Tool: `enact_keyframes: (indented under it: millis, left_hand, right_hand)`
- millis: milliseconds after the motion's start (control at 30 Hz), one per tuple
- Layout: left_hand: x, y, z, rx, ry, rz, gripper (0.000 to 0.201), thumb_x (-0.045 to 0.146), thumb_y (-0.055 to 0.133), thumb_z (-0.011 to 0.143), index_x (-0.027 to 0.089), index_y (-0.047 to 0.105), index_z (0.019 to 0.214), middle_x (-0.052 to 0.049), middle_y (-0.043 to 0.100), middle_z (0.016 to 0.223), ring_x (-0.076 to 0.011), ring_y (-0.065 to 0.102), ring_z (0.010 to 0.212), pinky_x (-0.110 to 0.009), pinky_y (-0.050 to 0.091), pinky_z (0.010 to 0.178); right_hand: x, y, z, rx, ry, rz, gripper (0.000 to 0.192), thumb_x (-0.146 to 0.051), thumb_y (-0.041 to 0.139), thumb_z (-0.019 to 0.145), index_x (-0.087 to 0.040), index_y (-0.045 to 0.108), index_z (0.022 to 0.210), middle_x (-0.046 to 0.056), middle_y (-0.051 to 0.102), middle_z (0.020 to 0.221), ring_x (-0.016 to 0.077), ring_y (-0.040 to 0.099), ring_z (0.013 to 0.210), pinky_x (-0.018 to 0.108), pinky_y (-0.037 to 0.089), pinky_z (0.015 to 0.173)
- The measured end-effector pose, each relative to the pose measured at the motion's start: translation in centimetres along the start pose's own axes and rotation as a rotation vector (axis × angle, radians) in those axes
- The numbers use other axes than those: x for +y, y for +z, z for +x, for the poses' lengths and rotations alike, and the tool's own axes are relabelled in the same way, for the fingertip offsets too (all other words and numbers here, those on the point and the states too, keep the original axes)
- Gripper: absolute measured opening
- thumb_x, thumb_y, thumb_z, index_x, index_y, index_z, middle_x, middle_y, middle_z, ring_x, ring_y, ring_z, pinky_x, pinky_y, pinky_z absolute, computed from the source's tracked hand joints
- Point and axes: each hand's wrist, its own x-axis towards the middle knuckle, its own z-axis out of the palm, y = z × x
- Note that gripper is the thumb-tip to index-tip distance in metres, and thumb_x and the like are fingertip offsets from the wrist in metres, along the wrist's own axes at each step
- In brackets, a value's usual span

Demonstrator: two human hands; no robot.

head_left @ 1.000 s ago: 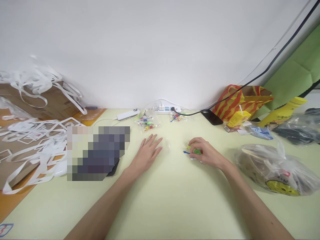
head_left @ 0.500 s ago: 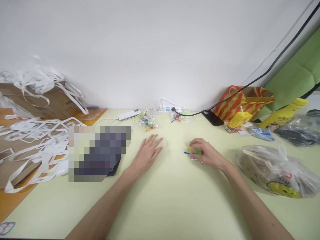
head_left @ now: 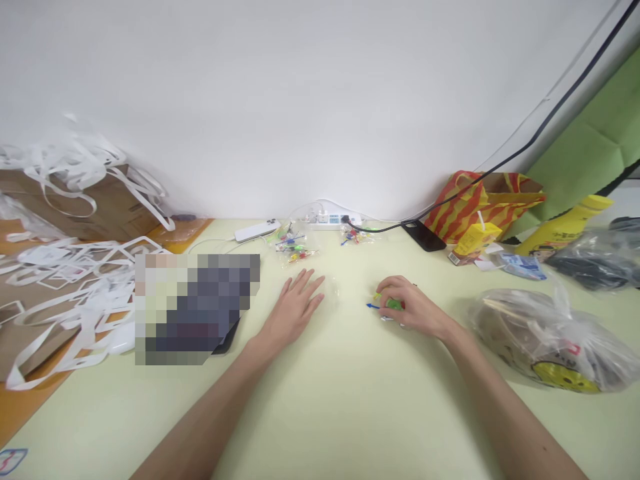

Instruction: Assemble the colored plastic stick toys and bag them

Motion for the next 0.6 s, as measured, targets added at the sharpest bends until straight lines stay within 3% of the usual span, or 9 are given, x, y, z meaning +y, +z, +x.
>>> enact_keyframes:
  millis: [600]
  left_hand:
    - [-0.1,0.04,0.05,-0.01,-0.016,0.0,0.048,0.046,0.028,0.107,0.032,0.039,0.152,-0.005,0.028,0.166,-0.025,0.019,0.155,-0.053,0.018,0.125]
  right_hand:
    - [0.43,0.16,0.03,0.005,-0.015,-0.012,0.009,-0.026,0.066,0.089,-0.024,0.068,0.08,0.008,0.064,0.118,0.0287,0.056,0.118,0.044,0.046,0.097]
